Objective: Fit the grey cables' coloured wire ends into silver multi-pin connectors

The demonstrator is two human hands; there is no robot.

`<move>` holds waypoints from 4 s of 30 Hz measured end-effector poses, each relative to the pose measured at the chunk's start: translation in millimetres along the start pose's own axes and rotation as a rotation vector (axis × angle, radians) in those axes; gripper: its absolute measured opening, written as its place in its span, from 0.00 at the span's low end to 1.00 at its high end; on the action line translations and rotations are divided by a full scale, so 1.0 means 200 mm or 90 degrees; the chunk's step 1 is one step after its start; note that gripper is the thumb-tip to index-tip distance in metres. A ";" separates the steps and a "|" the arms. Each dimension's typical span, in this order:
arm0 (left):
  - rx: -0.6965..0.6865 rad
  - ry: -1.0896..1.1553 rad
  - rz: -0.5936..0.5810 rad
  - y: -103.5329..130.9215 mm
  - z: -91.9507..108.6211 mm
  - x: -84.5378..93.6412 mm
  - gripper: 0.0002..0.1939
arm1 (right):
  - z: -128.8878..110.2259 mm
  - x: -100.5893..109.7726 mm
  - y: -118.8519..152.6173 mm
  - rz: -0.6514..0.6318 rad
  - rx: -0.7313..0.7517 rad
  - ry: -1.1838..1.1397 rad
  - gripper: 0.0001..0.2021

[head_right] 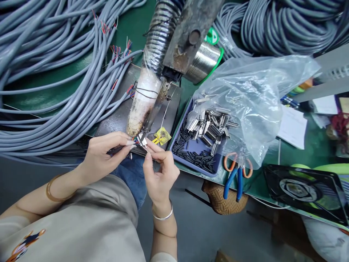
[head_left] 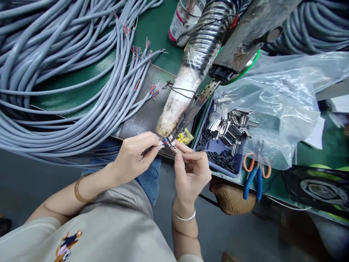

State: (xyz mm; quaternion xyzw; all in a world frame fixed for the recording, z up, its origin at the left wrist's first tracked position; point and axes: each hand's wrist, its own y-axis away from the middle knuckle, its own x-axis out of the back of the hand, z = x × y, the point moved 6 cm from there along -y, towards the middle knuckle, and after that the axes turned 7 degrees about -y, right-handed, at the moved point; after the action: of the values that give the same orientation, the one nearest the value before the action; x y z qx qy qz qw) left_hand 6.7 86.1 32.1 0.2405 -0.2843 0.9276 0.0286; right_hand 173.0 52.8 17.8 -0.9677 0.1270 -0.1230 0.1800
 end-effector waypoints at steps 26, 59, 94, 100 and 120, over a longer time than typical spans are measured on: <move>0.021 -0.044 0.029 -0.04 0.04 0.02 0.08 | -0.07 -0.01 -0.05 -0.024 0.107 0.158 0.07; -0.002 -0.070 0.003 -0.04 0.06 0.02 0.08 | -0.14 -0.04 -0.10 -0.042 0.218 0.250 0.07; 0.042 -0.036 -0.039 -0.03 0.04 0.02 0.07 | -0.12 -0.04 -0.07 -0.067 0.210 0.244 0.09; 0.116 0.086 -0.076 -0.01 0.00 0.01 0.07 | -0.07 -0.01 -0.01 -0.053 0.170 0.187 0.09; 0.153 0.032 0.033 -0.01 -0.04 0.01 0.04 | -0.09 -0.05 -0.03 -0.056 0.226 0.206 0.08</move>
State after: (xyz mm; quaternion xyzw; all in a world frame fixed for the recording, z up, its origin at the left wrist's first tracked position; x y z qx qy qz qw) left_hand 1.9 91.2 27.9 0.2116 -0.1767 0.9611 -0.0174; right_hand 160.3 55.9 34.8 -0.8932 0.0882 -0.3047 0.3187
